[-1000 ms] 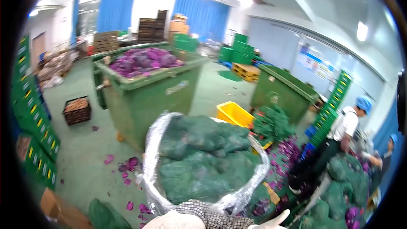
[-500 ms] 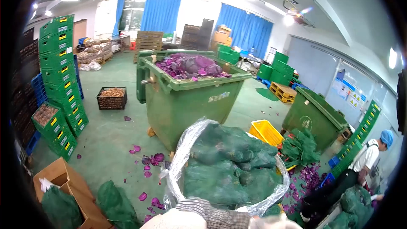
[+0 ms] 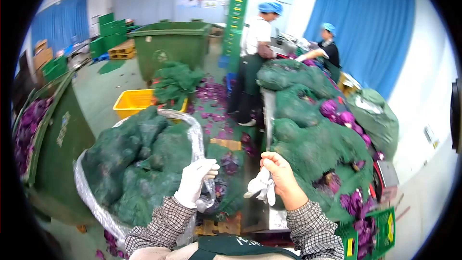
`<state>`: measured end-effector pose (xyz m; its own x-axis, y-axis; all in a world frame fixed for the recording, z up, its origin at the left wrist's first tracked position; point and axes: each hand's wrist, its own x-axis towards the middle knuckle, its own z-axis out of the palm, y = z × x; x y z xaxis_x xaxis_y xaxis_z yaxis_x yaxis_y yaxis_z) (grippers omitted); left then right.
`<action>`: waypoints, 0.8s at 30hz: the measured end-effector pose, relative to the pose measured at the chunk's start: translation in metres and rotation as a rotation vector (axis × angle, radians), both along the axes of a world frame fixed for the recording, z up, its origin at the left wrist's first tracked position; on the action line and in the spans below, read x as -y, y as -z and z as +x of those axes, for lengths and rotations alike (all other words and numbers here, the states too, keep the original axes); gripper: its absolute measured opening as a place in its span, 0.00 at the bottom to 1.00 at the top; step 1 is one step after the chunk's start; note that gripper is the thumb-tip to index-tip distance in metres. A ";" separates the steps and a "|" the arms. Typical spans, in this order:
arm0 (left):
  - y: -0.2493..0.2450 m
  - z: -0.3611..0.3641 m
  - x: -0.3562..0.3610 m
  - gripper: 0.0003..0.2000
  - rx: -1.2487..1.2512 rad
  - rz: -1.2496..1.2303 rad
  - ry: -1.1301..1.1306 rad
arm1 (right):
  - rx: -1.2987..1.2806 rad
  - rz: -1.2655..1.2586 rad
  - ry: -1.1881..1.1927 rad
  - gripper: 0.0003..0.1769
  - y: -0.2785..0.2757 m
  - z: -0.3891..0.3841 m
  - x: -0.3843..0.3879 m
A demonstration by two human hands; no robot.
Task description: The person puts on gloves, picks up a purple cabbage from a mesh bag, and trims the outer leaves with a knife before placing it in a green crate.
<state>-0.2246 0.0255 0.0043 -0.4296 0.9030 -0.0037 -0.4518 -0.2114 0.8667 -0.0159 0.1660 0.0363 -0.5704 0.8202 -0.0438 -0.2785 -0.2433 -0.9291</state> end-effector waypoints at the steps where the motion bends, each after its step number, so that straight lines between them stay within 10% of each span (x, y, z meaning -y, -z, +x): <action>1: 0.000 0.006 -0.008 0.13 -0.098 -0.013 0.045 | 0.008 -0.018 0.046 0.12 -0.001 0.007 0.001; 10: 0.000 0.067 -0.050 0.23 -1.106 0.365 0.281 | -0.005 -0.117 0.494 0.10 0.022 0.054 0.022; 17: -0.007 0.113 -0.080 0.01 -0.532 0.335 0.610 | 0.155 -0.097 0.587 0.10 0.053 0.104 0.057; 24: -0.040 0.161 -0.082 0.11 -0.863 0.133 0.932 | 0.416 0.309 0.598 0.13 0.027 0.157 0.117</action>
<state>-0.0632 0.1076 0.0441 0.5463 0.8345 0.0724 0.2212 -0.2272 0.9484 0.1410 0.0489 0.0088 -0.0156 0.9923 0.1231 0.1041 0.1240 -0.9868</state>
